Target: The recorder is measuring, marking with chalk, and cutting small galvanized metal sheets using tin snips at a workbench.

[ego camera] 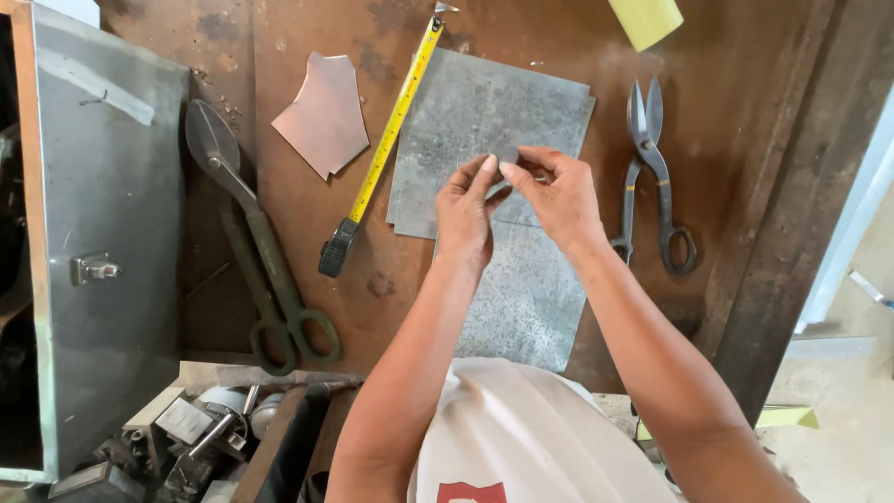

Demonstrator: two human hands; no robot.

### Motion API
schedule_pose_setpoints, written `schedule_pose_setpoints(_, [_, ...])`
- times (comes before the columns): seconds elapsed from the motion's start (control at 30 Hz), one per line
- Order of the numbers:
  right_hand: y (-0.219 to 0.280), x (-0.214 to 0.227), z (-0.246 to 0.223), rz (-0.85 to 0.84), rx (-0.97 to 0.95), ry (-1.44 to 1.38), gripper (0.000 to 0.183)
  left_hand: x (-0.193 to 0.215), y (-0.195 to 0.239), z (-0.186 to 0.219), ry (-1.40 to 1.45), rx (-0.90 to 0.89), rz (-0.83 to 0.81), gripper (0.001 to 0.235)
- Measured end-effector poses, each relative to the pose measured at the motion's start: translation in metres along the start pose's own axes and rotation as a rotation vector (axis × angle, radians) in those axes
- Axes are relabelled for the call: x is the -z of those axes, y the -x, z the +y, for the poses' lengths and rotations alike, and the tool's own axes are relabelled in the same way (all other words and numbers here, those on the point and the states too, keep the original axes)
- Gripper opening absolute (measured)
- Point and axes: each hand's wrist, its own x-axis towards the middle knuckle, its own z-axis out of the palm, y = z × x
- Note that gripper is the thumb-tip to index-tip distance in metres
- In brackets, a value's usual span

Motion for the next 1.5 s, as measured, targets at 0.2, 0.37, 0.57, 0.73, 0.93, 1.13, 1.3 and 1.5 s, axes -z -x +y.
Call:
schedule_pose_setpoints(0.2, [-0.004,0.016,0.037,-0.015,-0.12,-0.205,0.024,0.018,0.05,0.001,-0.713,-0.226,0.054,0.023])
schedule_pose_setpoints(0.37, [-0.017,0.024,0.033,-0.078,-0.075,0.361,0.026,0.086,0.067,-0.007,-1.418,-0.792,0.099,0.025])
schedule_pose_setpoints(0.57, [-0.046,0.008,0.042,-0.18,-0.007,0.499,0.03,0.125,0.065,-0.024,-1.706,-0.923,0.084,0.044])
schedule_pose_setpoints(0.73, [-0.064,0.002,0.051,-0.2,-0.01,0.427,0.033,0.126,0.062,-0.026,-1.746,-0.898,0.099,0.046])
schedule_pose_setpoints(0.93, [-0.062,-0.004,0.041,-0.231,-0.027,0.462,0.03,0.123,0.062,-0.027,-1.762,-0.866,0.083,0.045])
schedule_pose_setpoints(1.13, [-0.072,-0.005,0.054,-0.217,0.046,0.482,0.028,0.123,0.06,-0.027,-1.76,-0.86,0.094,0.046])
schedule_pose_setpoints(1.3, [-0.072,-0.005,0.05,-0.207,0.011,0.472,0.027,0.123,0.061,-0.027,-1.778,-0.844,0.082,0.047])
schedule_pose_setpoints(1.5, [-0.073,-0.005,0.047,-0.184,0.116,0.658,0.028,0.123,0.06,-0.027,-1.783,-0.855,0.082,0.047])
